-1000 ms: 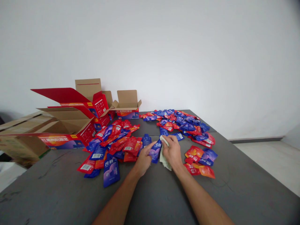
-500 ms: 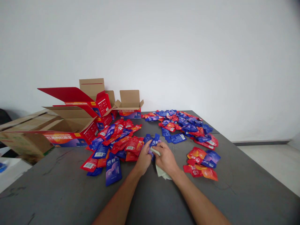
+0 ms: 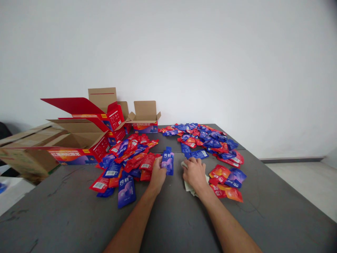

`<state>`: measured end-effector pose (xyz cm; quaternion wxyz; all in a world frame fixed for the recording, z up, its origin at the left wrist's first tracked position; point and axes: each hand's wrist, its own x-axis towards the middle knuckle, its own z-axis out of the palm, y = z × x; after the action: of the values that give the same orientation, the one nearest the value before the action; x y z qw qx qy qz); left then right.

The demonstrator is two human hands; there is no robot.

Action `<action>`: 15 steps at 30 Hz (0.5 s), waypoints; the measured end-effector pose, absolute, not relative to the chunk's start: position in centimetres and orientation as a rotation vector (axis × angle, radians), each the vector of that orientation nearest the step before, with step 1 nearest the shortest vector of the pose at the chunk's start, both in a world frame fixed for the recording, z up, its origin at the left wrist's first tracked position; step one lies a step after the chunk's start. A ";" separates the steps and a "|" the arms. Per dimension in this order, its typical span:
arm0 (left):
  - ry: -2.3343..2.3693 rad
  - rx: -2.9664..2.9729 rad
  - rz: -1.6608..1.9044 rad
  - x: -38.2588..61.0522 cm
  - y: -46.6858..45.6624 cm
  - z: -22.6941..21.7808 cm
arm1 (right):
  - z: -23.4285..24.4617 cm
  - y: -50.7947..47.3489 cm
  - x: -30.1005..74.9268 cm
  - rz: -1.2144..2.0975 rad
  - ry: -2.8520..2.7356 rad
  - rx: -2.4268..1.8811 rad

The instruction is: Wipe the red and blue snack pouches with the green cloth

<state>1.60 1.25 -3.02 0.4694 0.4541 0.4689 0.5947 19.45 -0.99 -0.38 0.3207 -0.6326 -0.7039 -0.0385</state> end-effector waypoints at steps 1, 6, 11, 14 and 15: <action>1.162 1.132 1.473 1.6 1.3 -3.1 | -0.3 -1.1 19.1 -0.124 -1.823 -1.628; 1.198 1.108 1.602 1.0 1.5 -3.1 | -0.2 -1.6 16.0 -0.009 -1.856 -1.435; 1.446 1.314 1.617 -0.8 1.3 -2.1 | -0.4 -1.0 13.4 0.301 -1.843 -1.448; 1.645 1.410 1.516 -2.3 1.2 -1.0 | -0.6 0.0 12.5 0.490 -1.785 -1.659; 1.708 1.435 1.476 -2.8 1.1 -0.6 | -0.6 0.3 12.2 0.531 -1.764 -1.723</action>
<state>-2.76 1.13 -0.60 0.2313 0.5218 0.6214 0.5368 12.21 0.35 -0.65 0.3047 -0.6506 -0.6661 0.2004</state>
